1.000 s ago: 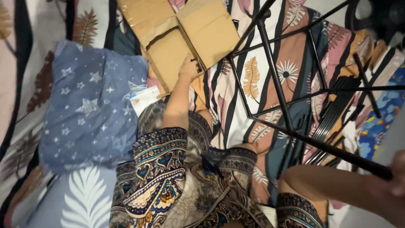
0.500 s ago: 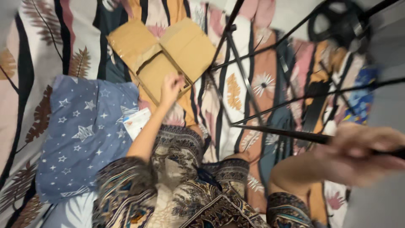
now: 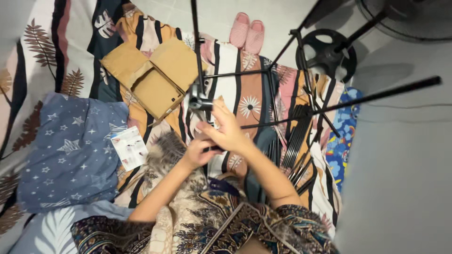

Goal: The person assembles a black metal rack by hand, connecting long rods into plastic corner joints while sitting on a bed. They retrieve components from a cardboard box and follow printed instructions.

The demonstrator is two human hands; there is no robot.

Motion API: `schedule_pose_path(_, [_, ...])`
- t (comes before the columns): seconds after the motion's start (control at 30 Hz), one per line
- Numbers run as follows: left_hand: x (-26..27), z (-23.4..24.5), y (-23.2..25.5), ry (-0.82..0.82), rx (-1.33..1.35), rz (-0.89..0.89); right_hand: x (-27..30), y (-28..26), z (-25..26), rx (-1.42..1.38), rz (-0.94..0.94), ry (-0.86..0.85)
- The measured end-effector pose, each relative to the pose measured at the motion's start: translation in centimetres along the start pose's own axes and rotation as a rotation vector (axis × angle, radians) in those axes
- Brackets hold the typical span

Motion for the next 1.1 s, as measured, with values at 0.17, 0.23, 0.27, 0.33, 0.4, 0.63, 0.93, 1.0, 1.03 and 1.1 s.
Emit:
schedule_pose_path(0.17, [-7.4, -2.6, 4.9, 0.044, -0.057, -0.121, 3.9, -2.2, 10.3, 0.106, -0.109, -0.014])
schedule_pose_path(0.23, [-9.1, -1.8, 6.2, 0.132, -0.178, -0.009, 5.4, -2.7, 10.2, 0.090, -0.104, -0.127])
schedule_pose_path(0.27, [-10.6, -2.0, 7.3, 0.094, -0.249, -0.052, 5.8, -2.6, 10.0, 0.079, -0.102, -0.183])
schedule_pose_path(0.33, [-13.2, -2.6, 9.3, 0.010, -0.379, -0.125, 7.3, -0.3, 10.4, -0.243, -0.257, -0.151])
schedule_pose_path(0.4, [-14.4, -3.0, 11.5, -0.070, -0.603, -0.222, 8.7, 1.4, 11.6, -0.277, -0.330, -0.050])
schedule_pose_path(0.63, [-4.8, 4.2, 13.2, 0.463, -0.815, -0.300, 23.1, 4.0, 27.5, 0.149, 0.103, 1.024])
schedule_pose_path(0.93, [0.1, 2.2, -7.2, 0.575, 0.317, 0.170, 23.2, 21.0, 35.0, -0.581, 0.339, 1.113])
schedule_pose_path(1.0, [0.1, 3.9, -9.1, 0.688, 0.340, 0.090, 24.0, 20.0, 33.9, -0.590, 0.310, 1.181])
schedule_pose_path(1.03, [0.1, 4.9, -9.6, 0.694, 0.302, 0.068, 24.5, 18.7, 33.3, -0.591, 0.299, 1.220])
schedule_pose_path(1.1, [-0.3, 6.8, -11.1, 0.720, 0.314, 0.045, 24.5, 15.1, 32.0, -0.500, 0.344, 1.197])
Point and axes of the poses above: each hand's wrist, its own x-axis away from the middle knuckle, its own z-axis out of the back of the hand, y = z × x, the point moved 10 cm from there along -x, towards the middle knuckle, and after that the axes turned 11 degrees about -y, right-handed, at the moved point
